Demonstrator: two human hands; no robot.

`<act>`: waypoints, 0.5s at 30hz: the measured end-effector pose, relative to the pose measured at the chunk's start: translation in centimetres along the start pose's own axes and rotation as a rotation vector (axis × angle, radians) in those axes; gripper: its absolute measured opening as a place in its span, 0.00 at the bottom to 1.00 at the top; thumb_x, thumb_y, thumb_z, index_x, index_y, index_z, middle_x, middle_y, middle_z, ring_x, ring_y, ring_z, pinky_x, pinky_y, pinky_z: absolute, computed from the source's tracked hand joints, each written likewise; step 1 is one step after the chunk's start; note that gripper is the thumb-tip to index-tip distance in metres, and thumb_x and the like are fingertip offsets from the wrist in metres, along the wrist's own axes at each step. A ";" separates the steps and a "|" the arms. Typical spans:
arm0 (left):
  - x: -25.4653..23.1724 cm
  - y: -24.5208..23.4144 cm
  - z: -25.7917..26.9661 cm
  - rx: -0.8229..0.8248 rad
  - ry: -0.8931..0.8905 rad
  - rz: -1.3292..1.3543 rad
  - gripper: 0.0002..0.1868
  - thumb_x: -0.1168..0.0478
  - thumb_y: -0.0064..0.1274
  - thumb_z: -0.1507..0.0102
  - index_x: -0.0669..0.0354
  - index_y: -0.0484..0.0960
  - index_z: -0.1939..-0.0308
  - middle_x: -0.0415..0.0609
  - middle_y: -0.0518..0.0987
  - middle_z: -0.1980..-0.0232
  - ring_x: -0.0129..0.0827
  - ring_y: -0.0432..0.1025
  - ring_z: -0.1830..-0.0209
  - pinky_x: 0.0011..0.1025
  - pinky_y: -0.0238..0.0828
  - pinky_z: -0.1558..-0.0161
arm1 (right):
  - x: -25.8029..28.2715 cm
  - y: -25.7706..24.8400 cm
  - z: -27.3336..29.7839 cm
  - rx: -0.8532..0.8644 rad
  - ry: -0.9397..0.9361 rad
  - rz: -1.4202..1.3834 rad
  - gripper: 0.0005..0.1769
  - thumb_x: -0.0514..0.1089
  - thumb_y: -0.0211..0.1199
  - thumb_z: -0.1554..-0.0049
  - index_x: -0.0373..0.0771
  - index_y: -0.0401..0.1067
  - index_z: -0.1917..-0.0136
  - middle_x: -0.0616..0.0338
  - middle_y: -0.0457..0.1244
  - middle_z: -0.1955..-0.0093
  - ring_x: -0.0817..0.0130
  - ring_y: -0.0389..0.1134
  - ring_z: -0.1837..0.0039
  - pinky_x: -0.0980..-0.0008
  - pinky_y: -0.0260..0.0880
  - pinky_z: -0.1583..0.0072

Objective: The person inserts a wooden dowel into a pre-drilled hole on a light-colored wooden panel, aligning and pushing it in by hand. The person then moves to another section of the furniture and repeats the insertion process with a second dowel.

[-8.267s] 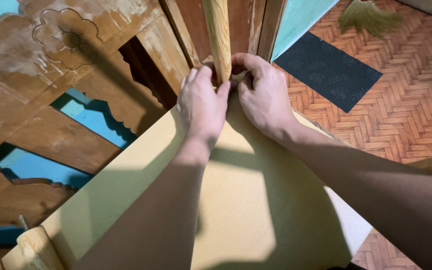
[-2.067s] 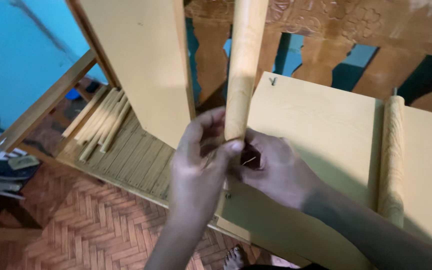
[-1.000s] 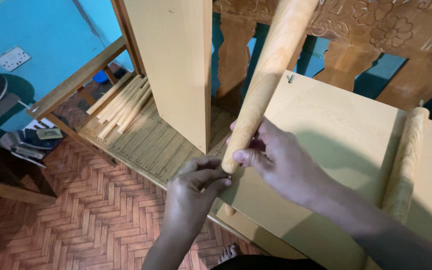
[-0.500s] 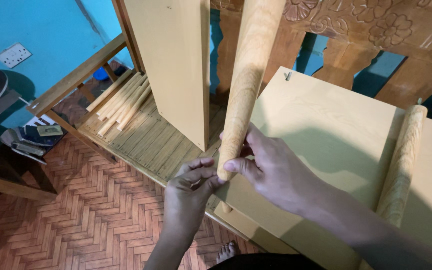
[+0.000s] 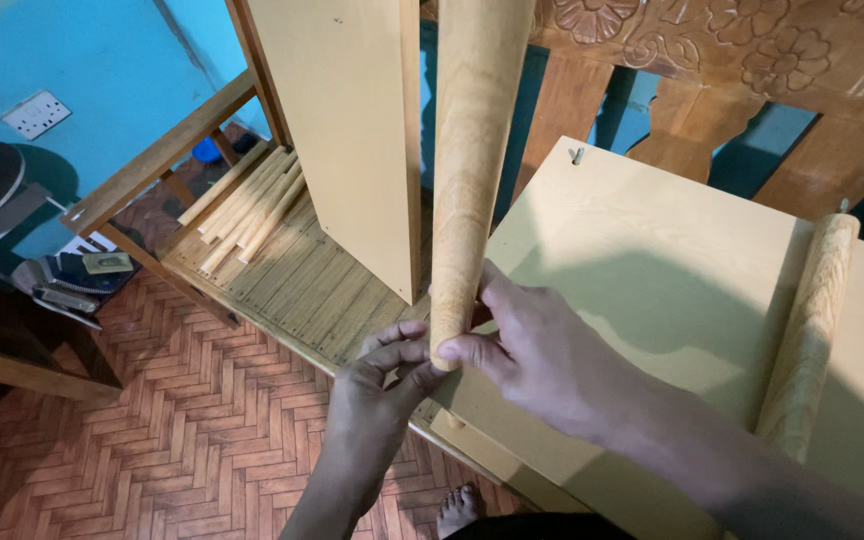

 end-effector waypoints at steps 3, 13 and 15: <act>-0.4 0.1 0.4 0.008 0.033 -0.062 0.12 0.62 0.62 0.42 0.66 0.89 0.57 0.42 0.76 0.38 0.27 0.76 0.46 0.29 0.79 0.45 | 0.1 0.0 0.4 -0.014 -0.011 0.030 0.22 0.53 0.63 0.42 0.35 0.66 0.43 0.54 0.74 0.51 0.60 0.78 0.45 0.62 0.78 0.44; -1.1 0.9 1.8 -0.101 0.397 -0.493 0.28 0.60 0.69 0.49 0.59 0.83 0.44 0.47 0.82 0.54 0.33 0.79 0.54 0.33 0.80 0.51 | 2.1 0.2 0.1 -0.007 0.104 0.142 0.26 0.50 0.67 0.47 0.39 0.65 0.39 0.51 0.73 0.56 0.59 0.78 0.54 0.63 0.81 0.51; -1.2 1.9 1.7 -0.189 0.527 -0.504 0.21 0.62 0.66 0.44 0.59 0.83 0.47 0.47 0.83 0.53 0.33 0.80 0.54 0.32 0.78 0.51 | 2.6 0.3 -0.1 -0.032 0.142 0.133 0.26 0.51 0.69 0.49 0.39 0.66 0.42 0.53 0.73 0.57 0.61 0.79 0.56 0.65 0.82 0.53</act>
Point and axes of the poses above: each hand's wrist, its own z-axis away from the middle knuckle, its own y-axis out of the palm, x = y × z, the point moved 1 cm from there along -z, towards the middle knuckle
